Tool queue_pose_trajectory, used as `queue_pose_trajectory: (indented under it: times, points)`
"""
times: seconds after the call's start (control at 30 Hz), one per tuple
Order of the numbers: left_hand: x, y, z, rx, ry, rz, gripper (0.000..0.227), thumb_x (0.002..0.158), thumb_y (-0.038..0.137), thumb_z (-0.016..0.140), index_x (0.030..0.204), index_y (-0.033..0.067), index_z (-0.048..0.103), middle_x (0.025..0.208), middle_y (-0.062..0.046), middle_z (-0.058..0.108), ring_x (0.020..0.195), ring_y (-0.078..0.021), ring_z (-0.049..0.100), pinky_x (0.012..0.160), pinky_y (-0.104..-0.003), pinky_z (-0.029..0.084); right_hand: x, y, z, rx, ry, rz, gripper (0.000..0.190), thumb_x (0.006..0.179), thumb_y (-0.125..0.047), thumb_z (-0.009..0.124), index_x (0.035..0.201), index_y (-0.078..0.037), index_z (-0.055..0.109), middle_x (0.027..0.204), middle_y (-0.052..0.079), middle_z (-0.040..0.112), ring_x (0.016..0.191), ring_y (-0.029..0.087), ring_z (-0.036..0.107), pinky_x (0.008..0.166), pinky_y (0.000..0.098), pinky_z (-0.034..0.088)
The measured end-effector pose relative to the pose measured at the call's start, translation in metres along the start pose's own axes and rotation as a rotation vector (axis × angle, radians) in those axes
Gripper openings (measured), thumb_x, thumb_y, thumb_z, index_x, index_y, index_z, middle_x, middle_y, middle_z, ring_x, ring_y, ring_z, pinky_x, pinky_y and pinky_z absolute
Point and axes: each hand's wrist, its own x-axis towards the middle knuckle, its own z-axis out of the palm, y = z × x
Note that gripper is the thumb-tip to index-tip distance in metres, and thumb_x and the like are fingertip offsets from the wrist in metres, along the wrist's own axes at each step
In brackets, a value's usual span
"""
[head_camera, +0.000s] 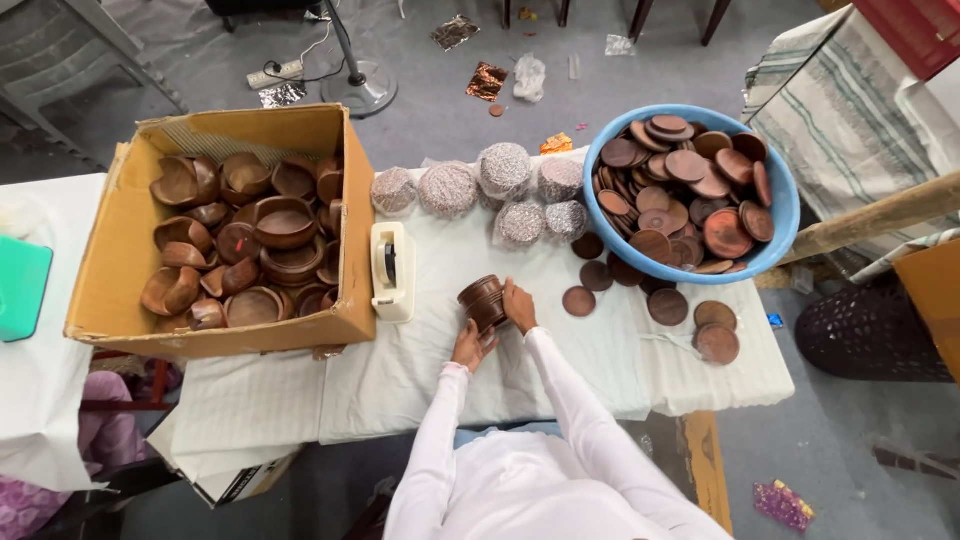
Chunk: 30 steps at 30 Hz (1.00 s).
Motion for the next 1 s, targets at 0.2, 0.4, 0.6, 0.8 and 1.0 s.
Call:
queue_pose_trajectory:
  times: [0.2, 0.4, 0.6, 0.8, 1.0]
  points:
    - [0.016, 0.000, 0.008, 0.108, 0.045, -0.026, 0.043, 0.107, 0.045, 0.046, 0.133, 0.0124, 0.056, 0.116, -0.003, 0.065, 0.101, -0.0161, 0.064, 0.086, -0.041, 0.059, -0.071, -0.095, -0.030, -0.024, 0.275, -0.199, 0.060, 0.108, -0.047, 0.041, 0.141, 0.001, 0.055, 0.141, 0.025, 0.060, 0.127, 0.043, 0.059, 0.108, 0.0498, 0.046]
    - [0.034, -0.013, 0.037, 0.158, 0.114, 0.083, 0.043, 0.107, 0.046, 0.047, 0.135, 0.0153, 0.059, 0.122, -0.004, 0.070, 0.103, -0.0172, 0.068, 0.079, -0.036, 0.057, -0.083, -0.119, -0.034, -0.559, 0.218, -0.440, 0.071, 0.101, -0.040, 0.045, 0.160, -0.004, 0.028, 0.166, 0.014, 0.029, 0.151, 0.036, 0.029, 0.115, 0.0695, 0.021]
    - [0.004, -0.009, 0.027, 0.319, 0.154, 0.015, 0.046, 0.102, 0.055, 0.049, 0.127, 0.0181, 0.062, 0.114, 0.005, 0.073, 0.099, -0.0128, 0.066, 0.075, -0.033, 0.053, 0.024, 0.023, 0.005, -0.100, -0.137, -0.234, 0.057, 0.110, -0.041, 0.031, 0.143, 0.000, 0.052, 0.137, 0.024, 0.062, 0.128, 0.041, 0.058, 0.109, 0.0458, 0.045]
    - [0.006, 0.003, 0.015, 0.390, 0.149, -0.021, 0.048, 0.103, 0.057, 0.050, 0.126, 0.0169, 0.064, 0.110, 0.002, 0.074, 0.096, -0.0117, 0.065, 0.072, -0.031, 0.050, -0.024, -0.013, -0.018, -0.014, -0.039, -0.020, 0.060, 0.114, -0.043, 0.025, 0.133, 0.002, 0.061, 0.131, 0.026, 0.068, 0.124, 0.043, 0.061, 0.107, 0.0469, 0.046]
    - [0.033, -0.012, 0.034, 0.485, -0.005, 0.341, 0.035, 0.095, 0.039, 0.060, 0.125, 0.0211, 0.058, 0.113, 0.008, 0.068, 0.096, -0.0079, 0.063, 0.076, -0.029, 0.053, -0.098, -0.121, -0.033, -0.435, 0.289, -0.468, 0.072, 0.096, -0.038, 0.058, 0.154, 0.000, 0.036, 0.162, 0.020, 0.034, 0.146, 0.038, 0.031, 0.109, 0.0685, 0.030]
